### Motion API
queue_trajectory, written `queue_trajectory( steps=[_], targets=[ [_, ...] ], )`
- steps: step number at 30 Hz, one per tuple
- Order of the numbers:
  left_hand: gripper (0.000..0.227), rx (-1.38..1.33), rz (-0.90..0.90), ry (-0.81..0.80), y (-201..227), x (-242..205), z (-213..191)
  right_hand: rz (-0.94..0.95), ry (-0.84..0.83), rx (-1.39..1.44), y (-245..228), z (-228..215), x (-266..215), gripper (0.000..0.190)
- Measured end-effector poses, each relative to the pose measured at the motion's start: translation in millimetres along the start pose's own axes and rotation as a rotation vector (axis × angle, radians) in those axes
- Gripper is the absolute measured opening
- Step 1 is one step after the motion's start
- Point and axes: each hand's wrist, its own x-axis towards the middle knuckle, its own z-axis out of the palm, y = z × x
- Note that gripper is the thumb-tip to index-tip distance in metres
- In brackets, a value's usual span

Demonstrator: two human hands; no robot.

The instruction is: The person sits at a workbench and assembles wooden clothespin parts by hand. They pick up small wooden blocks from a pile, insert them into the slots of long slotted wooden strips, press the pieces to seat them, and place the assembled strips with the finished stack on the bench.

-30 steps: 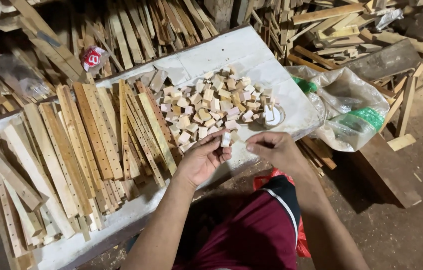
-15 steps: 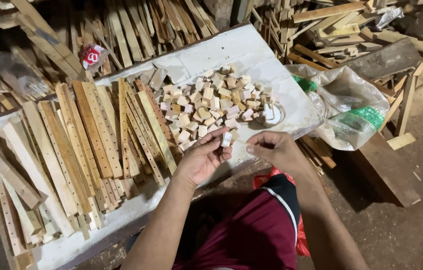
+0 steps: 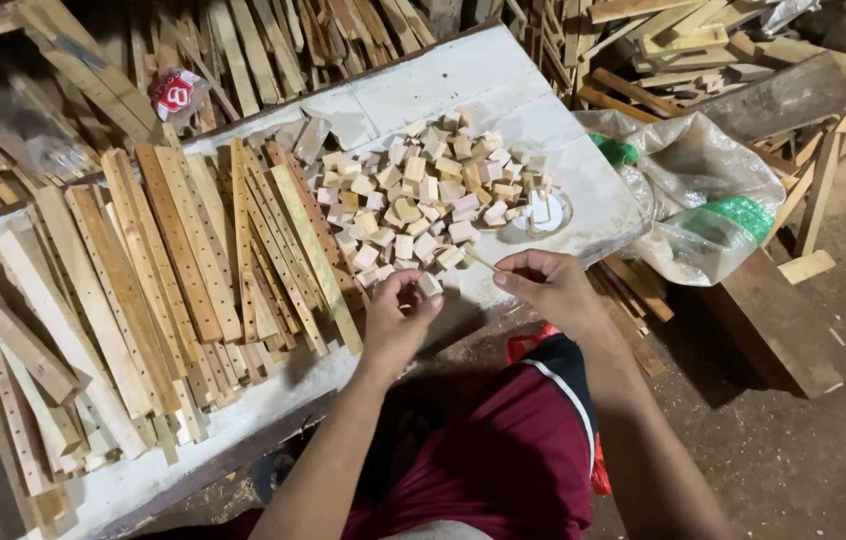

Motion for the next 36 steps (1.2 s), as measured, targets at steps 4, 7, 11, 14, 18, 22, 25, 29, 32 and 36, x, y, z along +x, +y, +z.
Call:
queue_trajectory(
  steps=[4,7,11,14,18,22,25,29,32,36],
  targets=[
    [0.046,0.240,0.056,0.000,-12,3,11,0.031,0.023,-0.041,3,4,1,0.026],
    [0.043,0.502,0.149,-0.008,-26,6,17,0.031,0.048,-0.075,11,6,3,0.025],
    [0.042,0.619,0.038,-0.036,-21,1,21,0.071,0.076,-0.071,21,6,4,0.026],
    [0.040,0.637,0.025,-0.048,-22,1,21,0.093,0.083,-0.065,18,7,0,0.028],
    [0.040,0.756,0.039,-0.070,-7,-4,18,0.106,0.081,-0.070,14,9,-2,0.029],
    [0.039,0.850,0.035,-0.103,8,-11,21,0.111,0.069,-0.079,22,8,3,0.030],
    [0.040,0.911,-0.040,-0.138,13,-11,22,0.116,0.047,-0.101,26,7,4,0.032],
    [0.050,1.046,-0.004,-0.168,34,-9,25,0.134,0.094,-0.079,17,3,-2,0.032],
    [0.047,1.111,0.180,-0.076,31,13,34,0.113,0.127,-0.074,13,-4,1,0.032],
    [0.045,1.266,0.324,-0.028,8,53,54,0.031,0.219,-0.053,31,-21,8,0.030]
  ],
)
